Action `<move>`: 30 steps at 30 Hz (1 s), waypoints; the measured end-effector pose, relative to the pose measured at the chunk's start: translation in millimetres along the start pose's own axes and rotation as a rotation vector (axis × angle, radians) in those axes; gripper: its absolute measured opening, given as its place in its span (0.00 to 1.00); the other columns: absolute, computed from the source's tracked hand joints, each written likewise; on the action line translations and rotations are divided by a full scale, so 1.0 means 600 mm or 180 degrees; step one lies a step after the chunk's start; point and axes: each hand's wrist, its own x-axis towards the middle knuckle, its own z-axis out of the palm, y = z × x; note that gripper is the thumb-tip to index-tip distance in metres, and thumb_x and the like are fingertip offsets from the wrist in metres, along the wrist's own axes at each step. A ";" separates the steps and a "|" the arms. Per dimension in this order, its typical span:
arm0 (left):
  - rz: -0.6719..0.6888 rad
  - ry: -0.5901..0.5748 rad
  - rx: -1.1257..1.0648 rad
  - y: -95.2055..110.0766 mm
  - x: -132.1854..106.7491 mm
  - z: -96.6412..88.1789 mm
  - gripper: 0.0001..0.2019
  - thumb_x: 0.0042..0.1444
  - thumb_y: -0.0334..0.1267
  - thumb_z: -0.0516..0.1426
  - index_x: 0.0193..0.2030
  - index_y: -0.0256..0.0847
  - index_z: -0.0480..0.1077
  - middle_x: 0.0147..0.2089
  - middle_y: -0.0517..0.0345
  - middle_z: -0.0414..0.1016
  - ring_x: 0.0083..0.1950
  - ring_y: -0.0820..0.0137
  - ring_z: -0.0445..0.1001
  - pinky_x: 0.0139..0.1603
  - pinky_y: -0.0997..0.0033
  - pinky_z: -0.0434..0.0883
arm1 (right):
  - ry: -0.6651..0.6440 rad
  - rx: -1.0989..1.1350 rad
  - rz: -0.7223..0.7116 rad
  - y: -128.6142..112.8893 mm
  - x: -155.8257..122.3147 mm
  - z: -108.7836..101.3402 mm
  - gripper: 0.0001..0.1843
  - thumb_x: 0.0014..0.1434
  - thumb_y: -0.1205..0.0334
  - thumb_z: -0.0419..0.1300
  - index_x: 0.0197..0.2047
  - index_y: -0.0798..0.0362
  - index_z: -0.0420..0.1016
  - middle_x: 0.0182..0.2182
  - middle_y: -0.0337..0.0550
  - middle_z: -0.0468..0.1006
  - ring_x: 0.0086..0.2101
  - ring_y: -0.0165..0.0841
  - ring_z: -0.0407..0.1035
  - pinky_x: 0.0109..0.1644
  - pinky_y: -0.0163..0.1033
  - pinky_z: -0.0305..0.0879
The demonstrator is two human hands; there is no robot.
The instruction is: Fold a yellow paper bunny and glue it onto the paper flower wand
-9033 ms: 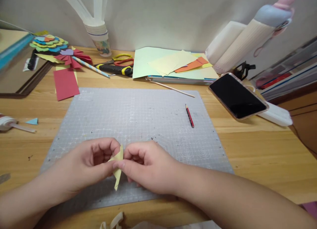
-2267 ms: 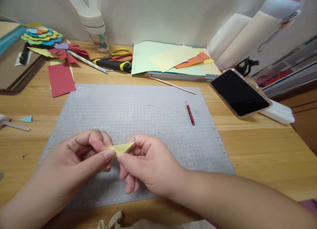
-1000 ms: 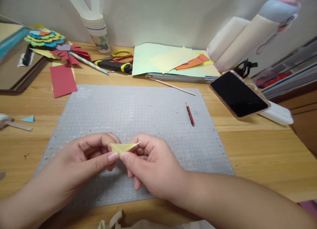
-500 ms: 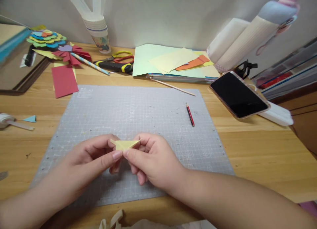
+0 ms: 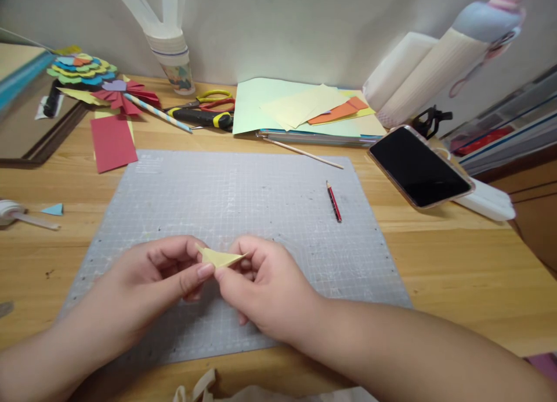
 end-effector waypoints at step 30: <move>-0.0326 -0.0202 -0.0648 0.003 0.003 0.010 0.12 0.47 0.43 0.65 0.23 0.41 0.67 0.19 0.65 0.71 0.23 0.74 0.68 0.30 0.72 0.67 | -0.0110 -0.0082 -0.0015 0.012 0.004 -0.003 0.13 0.56 0.58 0.62 0.26 0.53 0.65 0.20 0.32 0.70 0.17 0.22 0.64 0.21 0.28 0.59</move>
